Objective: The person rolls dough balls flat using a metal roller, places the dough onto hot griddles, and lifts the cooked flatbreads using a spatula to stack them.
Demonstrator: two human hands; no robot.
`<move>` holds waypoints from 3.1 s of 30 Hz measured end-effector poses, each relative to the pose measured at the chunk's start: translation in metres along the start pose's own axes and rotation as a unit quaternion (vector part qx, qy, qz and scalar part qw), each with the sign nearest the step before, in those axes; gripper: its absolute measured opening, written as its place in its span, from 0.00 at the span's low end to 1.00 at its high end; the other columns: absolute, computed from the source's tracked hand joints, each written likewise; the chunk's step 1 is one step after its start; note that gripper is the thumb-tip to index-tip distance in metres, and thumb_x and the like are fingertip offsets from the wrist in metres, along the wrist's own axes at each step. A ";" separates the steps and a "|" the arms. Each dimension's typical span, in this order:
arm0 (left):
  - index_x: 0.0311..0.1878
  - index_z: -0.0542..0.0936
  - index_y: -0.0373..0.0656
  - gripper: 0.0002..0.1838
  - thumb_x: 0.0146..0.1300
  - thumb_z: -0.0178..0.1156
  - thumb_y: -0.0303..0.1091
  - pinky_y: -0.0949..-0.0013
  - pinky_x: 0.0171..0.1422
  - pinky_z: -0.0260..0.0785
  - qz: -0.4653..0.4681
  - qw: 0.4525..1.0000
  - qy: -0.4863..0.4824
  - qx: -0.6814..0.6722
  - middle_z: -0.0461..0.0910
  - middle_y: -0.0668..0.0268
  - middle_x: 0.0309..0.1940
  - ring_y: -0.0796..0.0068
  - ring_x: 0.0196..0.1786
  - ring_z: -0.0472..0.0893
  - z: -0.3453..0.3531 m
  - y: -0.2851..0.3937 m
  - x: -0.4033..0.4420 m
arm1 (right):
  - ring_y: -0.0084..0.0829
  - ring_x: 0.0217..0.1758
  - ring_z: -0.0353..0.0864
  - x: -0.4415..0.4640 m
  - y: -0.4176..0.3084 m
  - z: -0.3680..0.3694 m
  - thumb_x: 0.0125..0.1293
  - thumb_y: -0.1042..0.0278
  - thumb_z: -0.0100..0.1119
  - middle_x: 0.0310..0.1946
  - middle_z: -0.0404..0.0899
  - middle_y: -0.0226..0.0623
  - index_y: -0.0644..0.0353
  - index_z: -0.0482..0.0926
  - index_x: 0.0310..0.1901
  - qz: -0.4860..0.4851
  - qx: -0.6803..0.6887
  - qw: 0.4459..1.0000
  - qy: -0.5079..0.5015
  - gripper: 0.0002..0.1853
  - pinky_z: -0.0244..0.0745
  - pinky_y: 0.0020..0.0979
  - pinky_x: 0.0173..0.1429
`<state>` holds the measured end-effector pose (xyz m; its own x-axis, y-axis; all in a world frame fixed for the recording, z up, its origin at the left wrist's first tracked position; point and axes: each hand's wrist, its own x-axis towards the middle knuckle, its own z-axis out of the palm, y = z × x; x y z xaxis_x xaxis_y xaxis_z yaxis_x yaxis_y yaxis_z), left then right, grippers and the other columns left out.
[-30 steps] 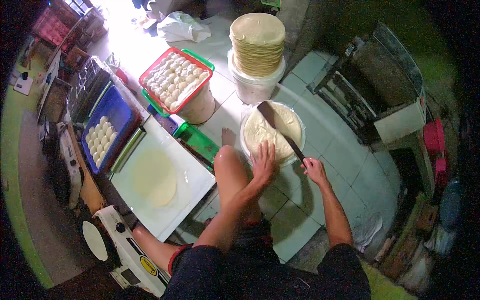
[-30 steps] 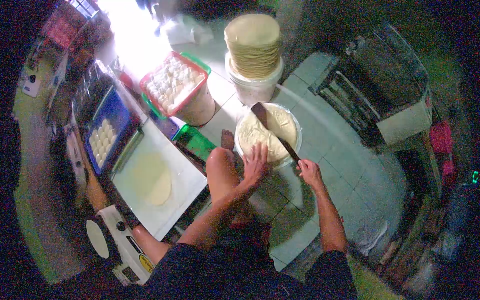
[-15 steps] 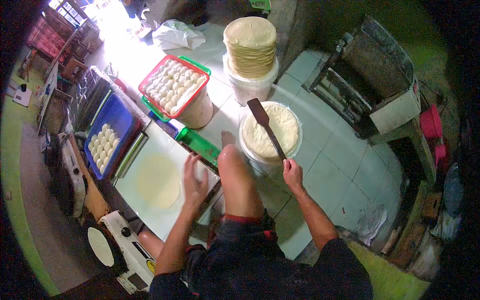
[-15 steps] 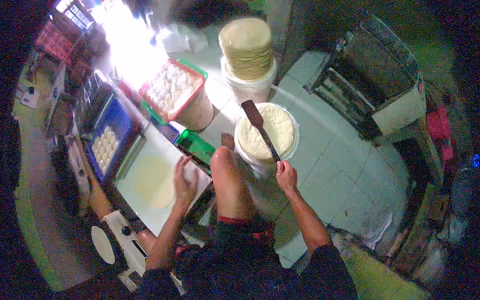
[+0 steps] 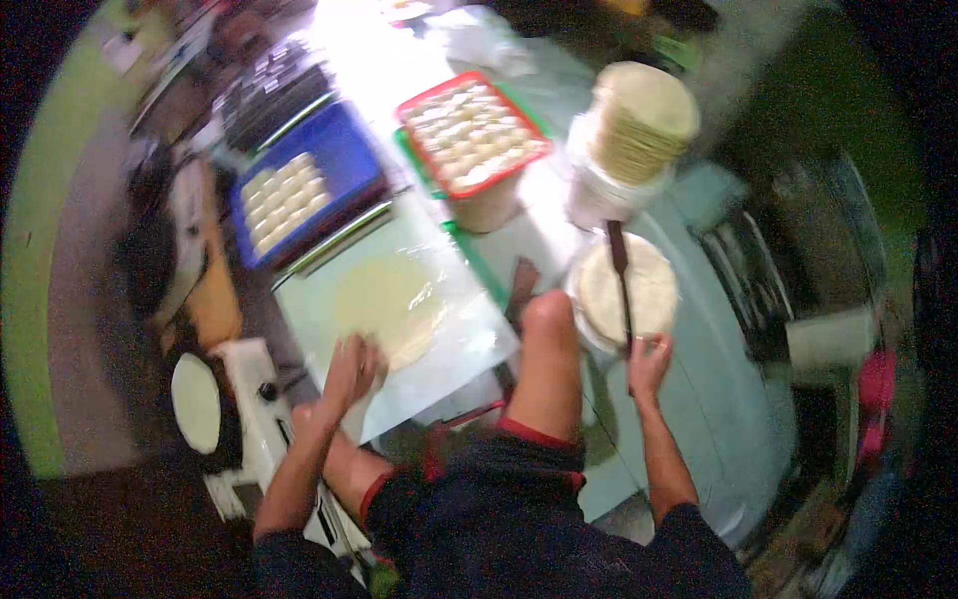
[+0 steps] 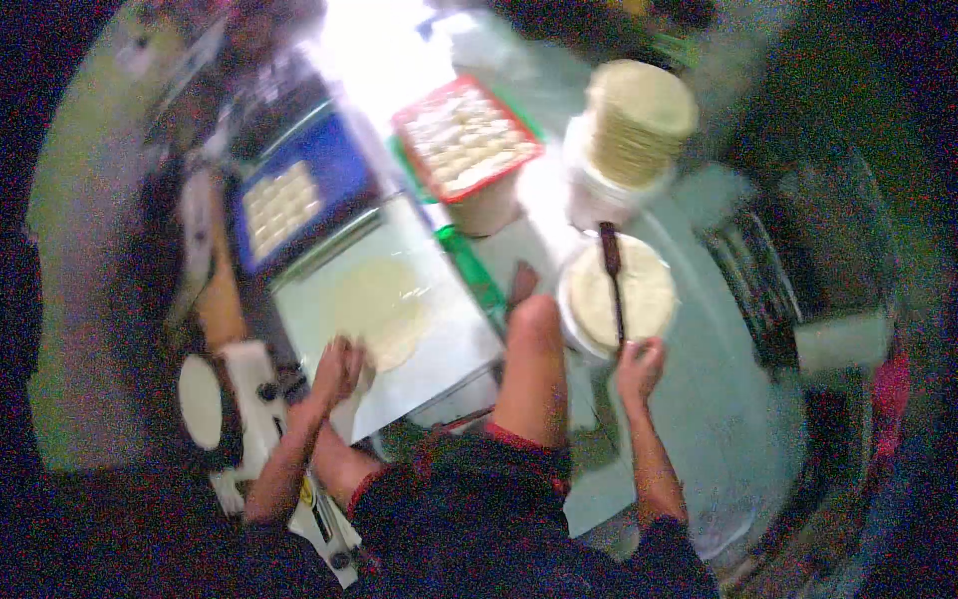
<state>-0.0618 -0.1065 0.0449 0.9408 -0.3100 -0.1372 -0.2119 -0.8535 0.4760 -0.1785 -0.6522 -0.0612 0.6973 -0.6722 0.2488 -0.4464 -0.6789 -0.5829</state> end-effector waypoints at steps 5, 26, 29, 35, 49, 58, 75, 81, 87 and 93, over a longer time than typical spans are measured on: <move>0.51 0.68 0.38 0.12 0.72 0.53 0.36 0.34 0.68 0.58 0.031 0.980 0.125 0.150 0.82 0.51 0.33 0.46 0.41 0.83 -0.094 -0.050 0.099 | 0.36 0.42 0.84 0.038 -0.182 0.000 0.69 0.70 0.60 0.39 0.84 0.42 0.66 0.81 0.44 -0.090 0.221 0.950 -0.200 0.09 0.78 0.36 0.50; 0.55 0.77 0.38 0.19 0.61 0.65 0.31 0.44 0.71 0.62 -0.162 0.942 0.287 -0.061 0.73 0.47 0.64 0.39 0.67 0.71 0.004 -0.059 0.047 | 0.52 0.57 0.80 -0.050 -0.447 0.333 0.63 0.70 0.60 0.45 0.83 0.47 0.59 0.80 0.50 -0.746 0.256 0.472 -0.395 0.14 0.77 0.48 0.56; 0.54 0.78 0.38 0.20 0.60 0.67 0.33 0.40 0.75 0.57 -0.157 0.943 0.292 -0.017 0.70 0.49 0.69 0.37 0.72 0.65 0.029 -0.072 0.050 | 0.53 0.57 0.81 -0.022 -0.489 0.299 0.70 0.61 0.59 0.49 0.84 0.52 0.60 0.72 0.59 -0.665 0.131 0.385 -0.626 0.20 0.78 0.48 0.61; 0.46 0.77 0.41 0.09 0.73 0.58 0.36 0.49 0.69 0.67 -0.094 0.934 0.316 -0.139 0.84 0.54 0.49 0.53 0.58 0.81 0.050 -0.052 0.046 | 0.39 0.56 0.83 0.003 -0.538 0.314 0.57 0.41 0.74 0.47 0.85 0.45 0.62 0.76 0.56 -0.680 -0.252 0.106 -0.681 0.36 0.77 0.42 0.59; 0.57 0.82 0.40 0.20 0.75 0.54 0.45 0.64 0.58 0.73 -0.279 0.595 -0.132 -0.742 0.85 0.66 0.49 0.75 0.50 0.82 0.010 0.014 -0.046 | 0.35 0.81 0.52 -0.015 -0.516 0.147 0.64 0.65 0.70 0.81 0.52 0.44 0.51 0.51 0.81 -0.434 -0.055 0.186 -0.880 0.48 0.50 0.40 0.82; 0.60 0.79 0.41 0.25 0.75 0.55 0.53 0.64 0.58 0.73 -0.274 0.610 0.220 -0.710 0.82 0.67 0.52 0.72 0.51 0.79 -0.041 -0.030 -0.368 | 0.41 0.80 0.56 -0.304 -0.637 0.048 0.64 0.65 0.68 0.77 0.60 0.50 0.61 0.55 0.78 -0.563 -0.005 0.010 -0.827 0.44 0.51 0.41 0.82; 0.51 0.86 0.50 0.15 0.70 0.61 0.46 0.37 0.81 0.47 -0.412 0.862 0.274 0.111 0.86 0.67 0.55 0.64 0.69 0.76 -0.020 -0.029 -0.644 | 0.51 0.71 0.70 -0.631 -0.584 0.054 0.58 0.59 0.65 0.66 0.72 0.49 0.55 0.74 0.66 -0.883 0.209 -0.090 -0.410 0.33 0.67 0.48 0.74; 0.69 0.74 0.40 0.27 0.74 0.54 0.46 0.36 0.81 0.47 -0.498 0.751 0.432 0.033 0.68 0.47 0.72 0.49 0.78 0.63 -0.025 -0.048 -0.599 | 0.57 0.78 0.59 -0.648 -0.569 0.001 0.75 0.62 0.48 0.73 0.64 0.56 0.69 0.71 0.67 -0.760 0.268 0.034 -0.591 0.25 0.58 0.49 0.79; 0.78 0.53 0.34 0.36 0.76 0.51 0.42 0.37 0.80 0.47 -0.666 0.670 0.325 0.047 0.44 0.30 0.77 0.28 0.79 0.47 -0.011 -0.144 -0.602 | 0.53 0.78 0.60 -0.716 -0.582 0.025 0.77 0.51 0.45 0.72 0.63 0.61 0.68 0.68 0.69 -0.866 0.226 0.122 -0.428 0.30 0.57 0.51 0.78; 0.79 0.50 0.34 0.37 0.72 0.53 0.33 0.33 0.78 0.49 -0.572 0.754 0.323 0.002 0.44 0.24 0.75 0.17 0.75 0.49 0.041 -0.105 -0.601 | 0.50 0.70 0.72 -0.630 -0.573 -0.011 0.71 0.54 0.53 0.69 0.70 0.53 0.52 0.79 0.62 -0.864 0.045 0.010 -0.501 0.22 0.65 0.50 0.74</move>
<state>-0.6156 0.1521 0.0419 0.4398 0.8981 -0.0030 0.8369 -0.4086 0.3641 -0.3678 0.1569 0.1248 -0.7040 0.6923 -0.1584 0.6892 0.6123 -0.3874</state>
